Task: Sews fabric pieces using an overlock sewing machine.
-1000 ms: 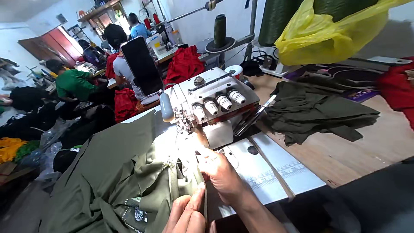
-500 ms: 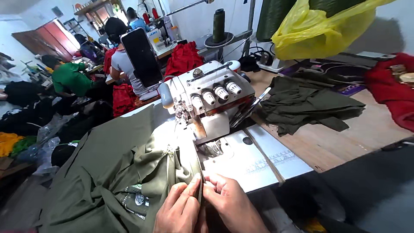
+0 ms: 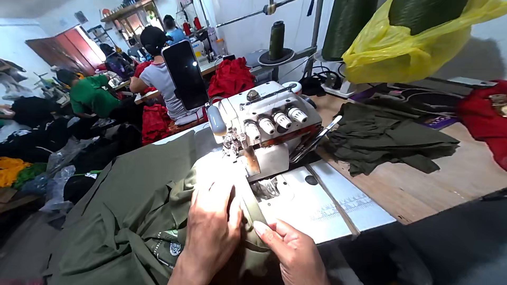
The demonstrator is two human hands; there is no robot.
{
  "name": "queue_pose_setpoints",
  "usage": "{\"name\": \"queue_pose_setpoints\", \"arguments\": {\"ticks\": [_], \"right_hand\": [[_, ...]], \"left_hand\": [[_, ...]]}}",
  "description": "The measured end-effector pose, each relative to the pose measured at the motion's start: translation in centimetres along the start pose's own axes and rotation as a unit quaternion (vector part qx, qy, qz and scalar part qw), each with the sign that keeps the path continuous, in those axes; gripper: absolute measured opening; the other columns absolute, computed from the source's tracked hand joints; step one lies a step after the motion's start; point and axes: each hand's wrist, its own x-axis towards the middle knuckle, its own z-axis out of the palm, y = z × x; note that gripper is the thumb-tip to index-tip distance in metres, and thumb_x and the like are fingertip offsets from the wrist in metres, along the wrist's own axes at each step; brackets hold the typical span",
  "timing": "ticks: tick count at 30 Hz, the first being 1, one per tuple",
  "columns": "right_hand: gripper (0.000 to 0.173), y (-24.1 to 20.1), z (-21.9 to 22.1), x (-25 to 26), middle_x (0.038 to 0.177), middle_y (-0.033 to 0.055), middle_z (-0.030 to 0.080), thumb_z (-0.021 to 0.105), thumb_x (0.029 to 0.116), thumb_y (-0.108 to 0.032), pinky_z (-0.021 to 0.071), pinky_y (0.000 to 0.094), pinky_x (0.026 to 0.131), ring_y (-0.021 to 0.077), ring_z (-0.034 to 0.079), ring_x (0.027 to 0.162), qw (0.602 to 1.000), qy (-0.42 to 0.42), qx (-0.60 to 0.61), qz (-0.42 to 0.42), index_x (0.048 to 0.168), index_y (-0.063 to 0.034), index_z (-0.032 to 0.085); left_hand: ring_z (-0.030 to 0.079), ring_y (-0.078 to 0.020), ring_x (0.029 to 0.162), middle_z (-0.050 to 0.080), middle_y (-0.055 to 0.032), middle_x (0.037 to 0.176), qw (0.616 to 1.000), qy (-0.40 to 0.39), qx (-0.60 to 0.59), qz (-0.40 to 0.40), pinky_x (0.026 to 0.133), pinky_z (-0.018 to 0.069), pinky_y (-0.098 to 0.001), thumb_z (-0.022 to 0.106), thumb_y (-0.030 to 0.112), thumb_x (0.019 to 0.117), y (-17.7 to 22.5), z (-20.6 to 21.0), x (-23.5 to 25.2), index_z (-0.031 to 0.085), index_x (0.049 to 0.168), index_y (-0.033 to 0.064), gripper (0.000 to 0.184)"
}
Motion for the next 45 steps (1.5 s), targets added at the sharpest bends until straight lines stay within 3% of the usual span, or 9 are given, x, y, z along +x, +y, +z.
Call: {"name": "queue_pose_setpoints", "arguments": {"ticks": [13,22,27,29,32,35,38,40,45], "right_hand": [[0.013,0.1,2.5,5.2,0.083,-0.0005,0.076,0.067,0.0912,-0.006,0.0601,0.022,0.069,0.0052,0.071,0.076,0.998,0.006,0.049,-0.046,0.099,-0.0051,0.077],[0.012,-0.7,3.7,8.7,0.06,-0.0006,0.064,0.069,0.087,-0.008,0.0512,0.0239,0.046,0.0074,0.059,0.049,0.997,0.017,0.055,-0.057,0.075,-0.0075,0.072],[0.012,-0.6,3.5,8.8,0.059,-0.0007,0.062,0.067,0.0875,-0.006,0.0491,0.024,0.045,0.0075,0.056,0.047,0.997,0.015,0.05,-0.06,0.076,-0.0073,0.071],[0.012,-0.6,3.6,8.7,0.059,-0.0005,0.062,0.068,0.0876,-0.007,0.0493,0.0245,0.046,0.008,0.057,0.048,0.997,0.022,0.044,-0.065,0.077,-0.007,0.072],[0.017,-0.1,4.1,6.8,0.087,0.0033,0.072,0.062,0.0948,-0.013,0.0573,0.0262,0.07,0.008,0.068,0.076,0.995,0.056,0.002,-0.088,0.101,-0.0029,0.074],[0.044,0.2,6.0,2.9,0.133,0.025,0.06,0.046,0.1015,-0.004,0.0477,0.0287,0.107,0.0154,0.061,0.123,0.994,-0.045,0.056,-0.087,0.14,0.0176,0.045],[0.023,-0.8,5.6,0.5,0.097,0.0118,0.067,0.047,0.0975,0.004,0.0475,0.0141,0.083,-0.0014,0.061,0.088,0.986,-0.131,0.101,-0.019,0.114,0.0169,0.055],[0.025,0.7,3.8,2.2,0.099,0.0092,0.069,0.05,0.0998,-0.003,0.0492,0.0168,0.088,0.0006,0.063,0.092,0.984,-0.161,0.033,-0.063,0.117,0.0126,0.059],[0.021,2.6,1.9,4.9,0.112,0.0085,0.072,0.063,0.0869,-0.01,0.0586,0.026,0.09,0.012,0.069,0.106,0.908,-0.034,-0.149,-0.39,0.104,-0.0049,0.074]], "left_hand": [[0.062,-0.0255,0.124,0.07,-0.0065,0.127,0.997,-0.055,0.028,-0.045,0.102,0.0516,-0.0483,0.048,0.032,0.1023,-2.9,2.4,5.2,0.074,0.123,0.0136,0.038],[0.062,-0.0247,0.124,0.067,-0.0037,0.133,0.993,-0.085,0.038,-0.077,0.099,0.0537,-0.0484,0.051,0.032,0.1035,-7.8,1.5,7.4,0.069,0.132,0.016,0.038],[0.068,-0.0309,0.106,0.073,-0.0098,0.108,0.992,-0.103,0.074,0.025,0.086,0.058,-0.0497,0.054,0.054,0.0992,-11.8,-2.9,1.8,0.073,0.125,0.0122,0.052],[0.069,-0.028,0.102,0.073,-0.0054,0.097,0.989,-0.098,0.067,0.083,0.082,0.0591,-0.0464,0.062,0.032,0.0927,-13.1,-4.4,0.3,0.076,0.102,0.0131,0.025],[0.059,-0.0258,0.126,0.071,-0.0018,0.11,0.982,-0.106,-0.012,0.155,0.106,0.0498,-0.0428,0.06,0.024,0.092,-10.5,-8.5,-0.6,0.071,0.085,0.0149,0.016],[0.05,-0.0361,0.137,0.071,-0.0153,0.114,0.955,-0.178,-0.141,0.188,0.122,0.0333,-0.0488,0.057,0.026,0.0971,-2.3,-11.5,-0.7,0.07,0.086,0.0038,0.028],[0.067,-0.0295,0.091,0.067,-0.0107,0.078,0.955,-0.137,-0.131,0.228,0.097,0.0483,-0.0409,0.056,0.028,0.0949,2.7,-7.8,-1.7,0.068,0.079,0.0053,0.03],[0.063,-0.0241,0.067,0.062,-0.0071,0.064,0.963,-0.114,-0.081,0.23,0.072,0.0505,-0.0375,0.059,0.028,0.0943,2.6,-6.7,-2.4,0.066,0.073,0.0078,0.03],[0.061,-0.0207,0.059,0.063,-0.0075,0.066,0.986,-0.093,-0.073,0.113,0.054,0.048,-0.0355,0.059,0.023,0.1005,1.1,-5.9,-4.2,0.069,0.083,0.0058,0.026]]}}
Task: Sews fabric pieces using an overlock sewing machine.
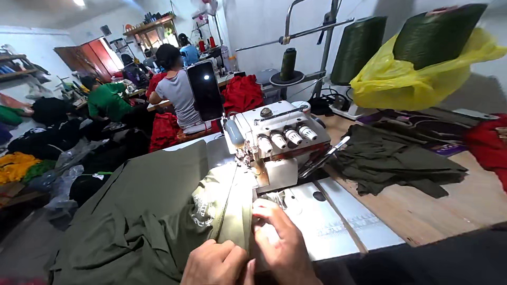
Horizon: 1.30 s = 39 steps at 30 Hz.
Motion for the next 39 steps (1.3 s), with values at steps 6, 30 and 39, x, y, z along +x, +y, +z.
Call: {"name": "queue_pose_setpoints", "arguments": {"ticks": [6,30,39], "right_hand": [[0.015,-0.3,-2.5,0.2,0.087,-0.0017,0.073,0.059,0.0866,-0.018,0.0552,0.0348,0.069,0.0178,0.068,0.084,0.961,-0.134,-0.164,-0.18,0.078,-0.0175,0.071],[0.027,-1.5,0.5,3.6,0.095,0.0098,0.071,0.068,0.0781,-0.002,0.058,0.0423,0.073,0.0219,0.069,0.081,0.971,0.001,-0.146,0.191,0.105,-0.0022,0.068],[0.035,-2.8,-3.7,0.6,0.09,-0.0067,0.075,0.062,0.0825,-0.01,0.0584,0.0288,0.072,0.0032,0.07,0.08,0.915,-0.13,0.012,0.381,0.116,-0.016,0.072]], "left_hand": [[0.062,-0.0202,0.054,0.062,-0.0054,0.065,0.994,-0.013,0.111,-0.009,0.048,0.0477,-0.0364,0.059,0.026,0.0957,0.3,-1.1,1.0,0.068,0.078,0.0087,0.026],[0.064,-0.0198,0.057,0.064,-0.0067,0.072,0.982,0.026,0.148,-0.112,0.047,0.052,-0.0333,0.062,0.022,0.0978,3.5,2.6,0.9,0.072,0.085,0.0077,0.021],[0.065,-0.0256,0.08,0.065,-0.0095,0.081,0.99,0.014,0.133,-0.039,0.068,0.054,-0.0347,0.064,0.026,0.0974,4.8,2.9,0.1,0.068,0.077,0.0082,0.027]]}}
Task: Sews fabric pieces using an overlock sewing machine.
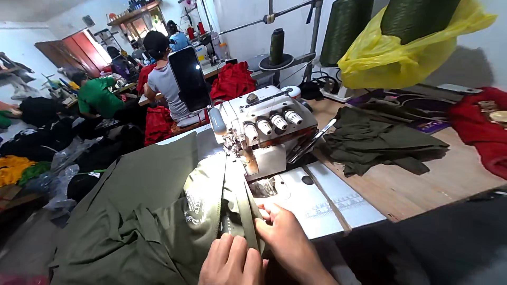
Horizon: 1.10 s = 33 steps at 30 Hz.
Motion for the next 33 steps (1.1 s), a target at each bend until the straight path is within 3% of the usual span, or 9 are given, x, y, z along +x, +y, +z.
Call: {"name": "queue_pose_setpoints", "arguments": {"ticks": [2,4,10,15,19,23,25,27,33], "right_hand": [[0.031,0.3,0.0,-1.9,0.084,-0.0044,0.075,0.063,0.0862,-0.008,0.0591,0.0302,0.069,0.0056,0.07,0.075,0.998,-0.026,0.056,0.014,0.115,-0.0127,0.072],[0.027,0.7,0.1,-3.5,0.088,-0.0012,0.077,0.063,0.0922,-0.006,0.0618,0.0281,0.073,0.0066,0.073,0.077,0.99,-0.053,0.128,0.003,0.118,-0.0075,0.071],[0.024,0.4,0.0,-5.0,0.091,0.0016,0.076,0.057,0.099,-0.004,0.0609,0.0254,0.076,0.0066,0.073,0.081,0.975,-0.091,0.202,-0.018,0.119,-0.0025,0.069],[0.043,-0.2,-0.4,-5.6,0.109,0.0044,0.075,0.042,0.0914,0.003,0.058,0.0257,0.089,0.0056,0.071,0.097,0.958,-0.122,0.256,-0.039,0.128,0.0051,0.063],[0.017,-0.7,0.7,-5.1,0.076,-0.0009,0.07,0.06,0.1016,-0.016,0.0562,0.0251,0.065,0.006,0.066,0.068,0.966,-0.028,0.258,-0.007,0.099,-0.0045,0.073],[0.012,0.3,1.6,-4.7,0.073,-0.0007,0.071,0.066,0.097,-0.012,0.0563,0.0252,0.065,0.0058,0.067,0.066,0.978,0.071,0.198,-0.003,0.091,-0.0064,0.075],[0.011,0.7,1.5,-5.4,0.076,0.0003,0.073,0.066,0.0966,-0.009,0.0592,0.0265,0.069,0.0061,0.07,0.071,0.979,0.078,0.189,-0.007,0.095,-0.0043,0.075],[0.011,0.8,1.4,-6.3,0.077,0.0009,0.074,0.064,0.0973,-0.007,0.0603,0.0264,0.071,0.0055,0.071,0.072,0.979,0.073,0.191,-0.006,0.099,-0.0016,0.074],[0.012,0.2,1.8,-5.6,0.079,0.0009,0.074,0.063,0.0983,-0.003,0.0611,0.0258,0.073,0.0059,0.072,0.073,0.969,0.065,0.239,-0.006,0.104,0.0019,0.072]], "left_hand": [[0.067,-0.0321,0.108,0.07,-0.0177,0.113,0.999,-0.016,-0.037,-0.011,0.082,0.0588,-0.0367,0.064,0.022,0.0982,0.4,0.5,-0.7,0.069,0.079,0.0059,0.025],[0.063,-0.0342,0.121,0.066,-0.0205,0.132,0.998,-0.032,-0.055,-0.021,0.092,0.057,-0.037,0.061,0.021,0.1003,0.6,1.0,-1.4,0.066,0.079,0.0045,0.028],[0.066,-0.0296,0.119,0.069,-0.0203,0.128,0.997,-0.001,-0.076,-0.004,0.102,0.051,-0.0317,0.057,0.019,0.1028,0.9,1.2,-2.5,0.065,0.081,0.0043,0.028],[0.067,-0.0295,0.118,0.07,-0.021,0.126,0.997,-0.001,-0.072,0.017,0.099,0.0516,-0.0312,0.056,0.014,0.1011,1.0,0.8,-3.0,0.066,0.082,0.0035,0.024],[0.071,-0.03,0.108,0.075,-0.0202,0.109,0.992,0.017,-0.113,0.049,0.096,0.0545,-0.0338,0.057,0.012,0.0976,0.9,1.1,-3.1,0.07,0.084,0.0027,0.021],[0.072,-0.0156,0.087,0.075,-0.0038,0.088,0.979,0.062,-0.192,-0.009,0.076,0.0596,-0.0341,0.058,0.023,0.0992,-2.6,1.8,0.6,0.075,0.084,0.0079,0.028],[0.071,-0.0193,0.102,0.077,-0.0014,0.105,0.99,0.098,-0.086,-0.06,0.087,0.0577,-0.0414,0.053,0.032,0.1002,-4.9,3.8,3.5,0.079,0.101,0.0133,0.032],[0.061,-0.0241,0.127,0.071,0.0011,0.131,0.991,0.065,-0.043,-0.11,0.108,0.0458,-0.0522,0.05,0.038,0.1013,-6.1,5.2,4.9,0.075,0.125,0.0188,0.039],[0.064,-0.0183,0.122,0.072,0.0025,0.127,0.989,0.039,-0.043,-0.138,0.104,0.0489,-0.0476,0.047,0.035,0.1024,-7.0,5.7,5.8,0.074,0.126,0.0208,0.038]]}}
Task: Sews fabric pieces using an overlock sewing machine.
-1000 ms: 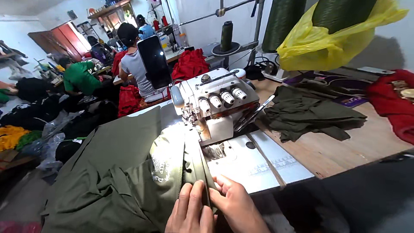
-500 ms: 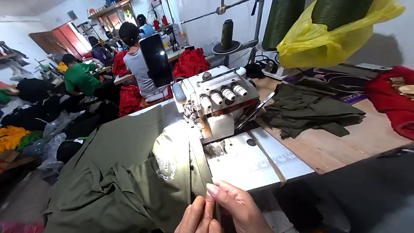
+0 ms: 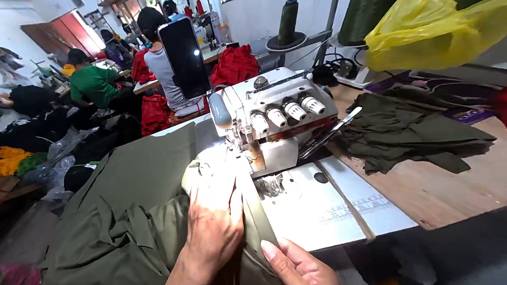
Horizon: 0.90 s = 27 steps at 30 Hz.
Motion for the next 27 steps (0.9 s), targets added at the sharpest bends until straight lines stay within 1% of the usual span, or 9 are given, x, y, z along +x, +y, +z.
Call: {"name": "queue_pose_setpoints", "arguments": {"ticks": [9,12,15,17,19,21,23,25,27], "right_hand": [[0.014,-0.2,3.0,8.3,0.083,0.0,0.075,0.065,0.092,-0.004,0.0599,0.0237,0.074,0.0055,0.071,0.079,0.999,0.036,0.006,-0.037,0.095,-0.0057,0.078],[0.017,0.0,3.8,10.7,0.066,-0.0034,0.067,0.063,0.0888,-0.008,0.0553,0.0234,0.057,0.0048,0.065,0.062,0.996,0.052,-0.011,-0.067,0.076,-0.0112,0.074],[0.021,-0.3,3.8,11.4,0.059,-0.0035,0.061,0.062,0.0866,-0.008,0.051,0.0254,0.051,0.0061,0.061,0.055,0.996,0.054,-0.023,-0.067,0.067,-0.0125,0.068],[0.021,-0.7,3.7,11.7,0.057,-0.0049,0.058,0.064,0.0863,-0.009,0.0449,0.0243,0.05,0.0047,0.055,0.052,0.997,0.051,-0.022,-0.062,0.065,-0.013,0.067],[0.022,-0.6,3.5,11.7,0.059,-0.0058,0.06,0.066,0.0878,-0.012,0.0462,0.0245,0.052,0.0039,0.056,0.055,0.995,0.055,-0.039,-0.072,0.066,-0.0139,0.069],[0.021,0.1,3.6,11.0,0.066,-0.0062,0.064,0.062,0.0924,-0.016,0.0497,0.0252,0.06,0.0034,0.06,0.063,0.99,0.062,-0.08,-0.1,0.074,-0.0138,0.072],[0.024,0.3,4.0,9.2,0.094,0.0018,0.074,0.054,0.1003,-0.015,0.0571,0.0241,0.083,0.0041,0.069,0.09,0.988,0.042,-0.091,-0.115,0.103,-0.0035,0.075],[0.035,-0.2,5.0,7.0,0.119,0.0128,0.07,0.049,0.102,-0.006,0.0484,0.0205,0.102,0.0039,0.064,0.112,0.998,-0.025,-0.035,-0.053,0.131,0.0108,0.06],[0.027,0.7,5.1,5.9,0.104,0.0129,0.065,0.045,0.1031,0.002,0.0477,0.0111,0.086,-0.0022,0.06,0.094,0.984,-0.135,0.115,0.002,0.124,0.0166,0.052]], "left_hand": [[0.061,-0.0328,0.122,0.069,-0.0101,0.127,0.996,-0.079,0.031,0.015,0.098,0.0503,-0.0553,0.05,0.029,0.1038,-3.2,0.9,8.4,0.072,0.122,0.0096,0.035],[0.061,-0.0358,0.121,0.066,-0.0147,0.128,0.993,-0.112,-0.017,-0.029,0.094,0.0524,-0.0594,0.051,0.029,0.1045,-5.3,1.4,10.9,0.07,0.125,0.0131,0.033],[0.057,-0.0276,0.129,0.065,-0.0082,0.134,0.987,-0.144,-0.067,0.009,0.106,0.0472,-0.0533,0.05,0.034,0.1064,-6.5,-0.2,11.2,0.069,0.128,0.015,0.034],[0.041,-0.0212,0.148,0.058,-0.0002,0.148,0.98,-0.161,-0.1,0.068,0.123,0.0297,-0.0516,0.052,0.043,0.1033,-6.7,-2.2,9.0,0.072,0.128,0.0198,0.04],[0.049,-0.0162,0.142,0.068,0.0032,0.135,0.977,-0.111,-0.079,0.163,0.126,0.028,-0.0521,0.059,0.042,0.0997,-6.9,-3.2,6.7,0.078,0.113,0.0193,0.032],[0.069,-0.0179,0.113,0.075,0.0001,0.1,0.973,-0.063,-0.011,0.223,0.115,0.043,-0.0551,0.059,0.035,0.0997,-5.6,-5.3,4.9,0.077,0.092,0.0156,0.028],[0.068,-0.0199,0.077,0.065,-0.0016,0.073,0.965,-0.075,0.024,0.252,0.076,0.0572,-0.0439,0.054,0.035,0.1017,-2.1,-8.3,3.4,0.07,0.081,0.0142,0.034],[0.06,-0.0224,0.057,0.058,-0.0045,0.061,0.964,-0.085,0.013,0.251,0.053,0.0474,-0.0383,0.053,0.026,0.101,1.2,-9.1,1.4,0.066,0.077,0.0102,0.032],[0.056,-0.0205,0.05,0.054,-0.0034,0.056,0.972,-0.057,0.021,0.226,0.047,0.0423,-0.0355,0.053,0.021,0.0969,2.8,-7.4,-0.5,0.066,0.075,0.0103,0.028]]}}
